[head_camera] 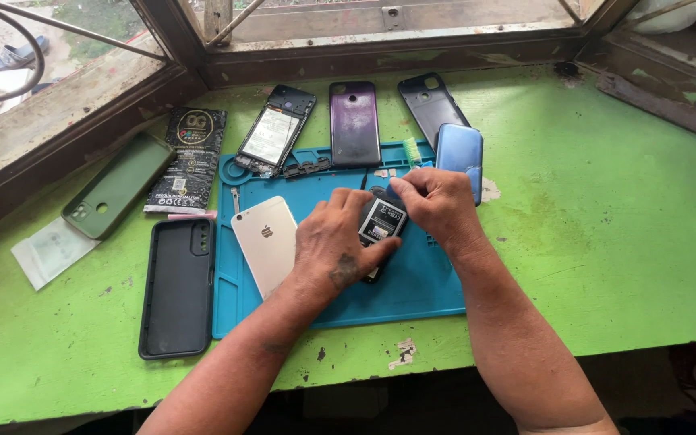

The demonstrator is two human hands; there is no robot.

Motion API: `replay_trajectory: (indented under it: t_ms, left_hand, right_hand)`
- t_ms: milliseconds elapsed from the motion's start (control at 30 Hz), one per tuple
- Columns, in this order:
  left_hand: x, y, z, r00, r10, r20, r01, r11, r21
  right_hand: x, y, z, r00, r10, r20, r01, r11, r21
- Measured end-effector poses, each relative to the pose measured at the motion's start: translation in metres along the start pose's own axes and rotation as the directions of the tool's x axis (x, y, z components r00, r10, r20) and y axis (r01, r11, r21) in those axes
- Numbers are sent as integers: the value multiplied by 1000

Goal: The person uses a prying tool and their hands to remove the back cover and internal components of a smartphone.

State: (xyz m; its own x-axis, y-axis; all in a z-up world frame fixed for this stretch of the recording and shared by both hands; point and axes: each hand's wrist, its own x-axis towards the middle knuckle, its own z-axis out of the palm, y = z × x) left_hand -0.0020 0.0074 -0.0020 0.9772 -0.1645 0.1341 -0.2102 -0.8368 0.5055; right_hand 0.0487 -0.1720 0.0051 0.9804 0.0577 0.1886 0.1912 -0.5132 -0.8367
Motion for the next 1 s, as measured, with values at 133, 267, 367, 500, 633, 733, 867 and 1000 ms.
replay_trajectory:
  t_ms: [133, 267, 367, 500, 633, 733, 867, 1000]
  left_hand:
    - [2, -11, 6, 974, 79, -211, -95, 993, -69]
    - [7, -18, 10, 917, 101, -386, -187, 963, -193]
    - [9, -17, 8, 906, 57, -419, -195, 936, -295]
    - [12, -21, 9, 917, 15, -398, -175, 913, -368]
    - [13, -25, 11, 917, -17, -398, -150, 911, -385]
    - [16, -28, 1, 940, -14, -340, -110, 932, -345]
    - [19, -47, 2, 964, -24, -264, 6, 998, -69]
    - [25, -62, 12, 985, -48, -164, 61, 995, 75]
  right_hand:
    - [-2, 4, 9, 998, -44, 41, 43, 999, 21]
    - [-5, 1, 18, 990, -55, 127, 48, 997, 57]
    - [-5, 4, 23, 990, -81, 116, 69, 992, 103]
    - [-7, 1, 24, 988, -127, 86, 116, 985, 128]
    - [-6, 4, 22, 982, -168, 89, 156, 979, 130]
    - [1, 8, 11, 999, -7, -39, 14, 984, 180]
    - [11, 24, -9, 970, 142, -199, -96, 970, 225]
    - [20, 38, -23, 942, 188, -279, -108, 955, 278]
